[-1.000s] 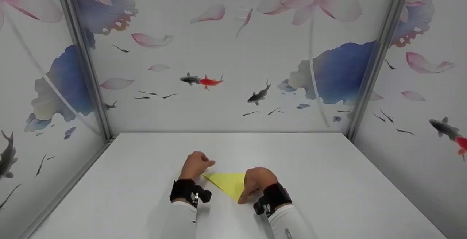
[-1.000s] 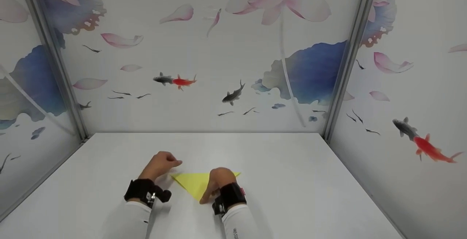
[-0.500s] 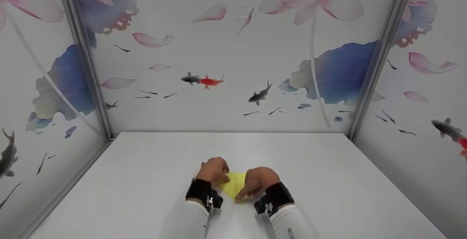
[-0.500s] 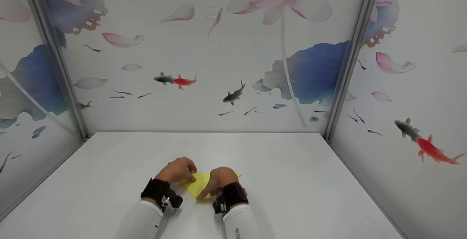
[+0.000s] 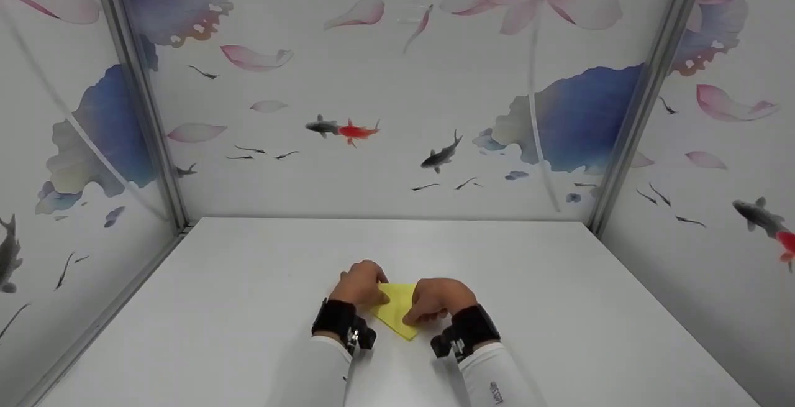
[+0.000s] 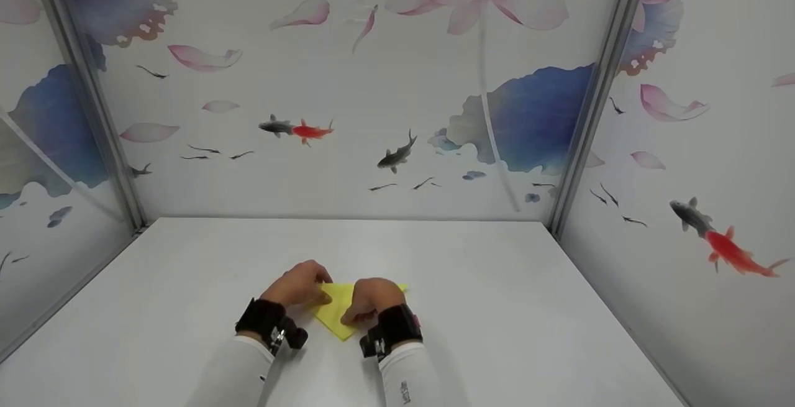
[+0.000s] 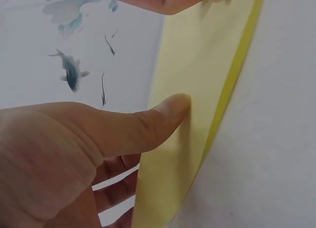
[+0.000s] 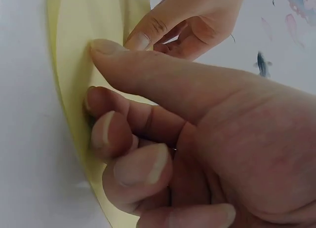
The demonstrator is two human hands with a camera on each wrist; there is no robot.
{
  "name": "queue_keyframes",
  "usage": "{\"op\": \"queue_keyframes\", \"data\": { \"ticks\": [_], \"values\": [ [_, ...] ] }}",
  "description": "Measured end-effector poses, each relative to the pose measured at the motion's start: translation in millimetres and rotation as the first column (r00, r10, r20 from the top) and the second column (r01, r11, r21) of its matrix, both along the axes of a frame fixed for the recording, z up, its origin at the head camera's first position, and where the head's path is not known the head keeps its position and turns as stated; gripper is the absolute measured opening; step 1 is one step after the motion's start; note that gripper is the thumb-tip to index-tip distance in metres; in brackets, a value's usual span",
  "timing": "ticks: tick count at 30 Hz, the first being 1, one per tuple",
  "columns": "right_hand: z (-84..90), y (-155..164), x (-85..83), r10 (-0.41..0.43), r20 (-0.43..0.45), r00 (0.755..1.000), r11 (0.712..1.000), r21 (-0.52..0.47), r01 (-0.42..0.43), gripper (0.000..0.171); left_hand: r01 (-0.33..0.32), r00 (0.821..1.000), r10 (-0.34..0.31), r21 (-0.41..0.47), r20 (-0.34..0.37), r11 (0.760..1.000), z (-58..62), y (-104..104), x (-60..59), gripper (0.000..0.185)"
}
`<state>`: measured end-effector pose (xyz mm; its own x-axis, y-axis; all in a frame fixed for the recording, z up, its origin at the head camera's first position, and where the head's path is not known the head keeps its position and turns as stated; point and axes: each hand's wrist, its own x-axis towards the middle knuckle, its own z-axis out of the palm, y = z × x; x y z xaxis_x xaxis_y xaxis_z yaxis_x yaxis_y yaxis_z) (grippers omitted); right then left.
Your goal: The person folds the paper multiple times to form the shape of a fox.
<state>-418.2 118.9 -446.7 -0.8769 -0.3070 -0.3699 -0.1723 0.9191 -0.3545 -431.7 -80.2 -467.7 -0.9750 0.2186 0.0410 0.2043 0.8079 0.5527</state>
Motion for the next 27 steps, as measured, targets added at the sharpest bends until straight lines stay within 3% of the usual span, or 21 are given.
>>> {"op": "queue_keyframes", "data": {
  "ticks": [5,7,8,10,12,14,15,21,27],
  "values": [
    [7.1,0.8,-0.9,0.032,-0.121,0.992,0.988,-0.144,-0.05,0.027,-0.019,0.999,0.021,0.065,-0.036,0.998,5.0,0.1,-1.4,0.012],
    [10.7,1.1,-3.7,0.042,-0.25,0.967,0.962,-0.251,-0.107,0.02,-0.021,0.996,0.029,0.101,-0.079,0.995,13.6,-0.1,0.0,0.008],
    [13.3,0.6,-4.9,0.038,-0.339,0.94,0.946,-0.291,-0.143,0.017,-0.022,0.994,0.034,0.118,-0.103,0.993,20.0,-0.5,1.2,0.008],
    [20.1,-1.2,-7.5,0.03,-0.54,0.841,0.915,-0.324,-0.241,0.013,-0.024,0.989,0.044,0.144,-0.138,0.989,36.6,-1.5,5.2,0.008],
    [28.6,-3.9,-7.5,0.012,-0.709,0.705,0.901,-0.298,-0.315,0.009,-0.02,0.983,0.048,0.155,-0.175,0.988,54.6,-3.1,10.0,0.008],
    [37.6,-6.6,-3.7,-0.004,-0.798,0.602,0.907,-0.257,-0.334,0.007,-0.018,0.976,0.048,0.142,-0.212,0.99,71.1,-3.7,16.9,0.007],
    [42.0,-7.4,-2.0,0.004,-0.822,0.57,0.908,-0.236,-0.347,0.007,-0.012,0.972,0.044,0.137,-0.229,0.991,78.5,-3.6,20.6,0.007],
    [64.6,-6.7,13.0,0.043,-0.846,0.531,0.916,-0.179,-0.359,0.003,0.006,0.956,0.026,0.105,-0.292,0.994,109.0,-1.8,42.7,0.005],
    [77.7,-3.4,24.6,0.075,-0.87,0.487,0.921,-0.128,-0.369,0.005,0.042,0.963,-0.001,0.145,-0.27,0.989,118.7,-6.2,49.8,0.008]
  ]
}}
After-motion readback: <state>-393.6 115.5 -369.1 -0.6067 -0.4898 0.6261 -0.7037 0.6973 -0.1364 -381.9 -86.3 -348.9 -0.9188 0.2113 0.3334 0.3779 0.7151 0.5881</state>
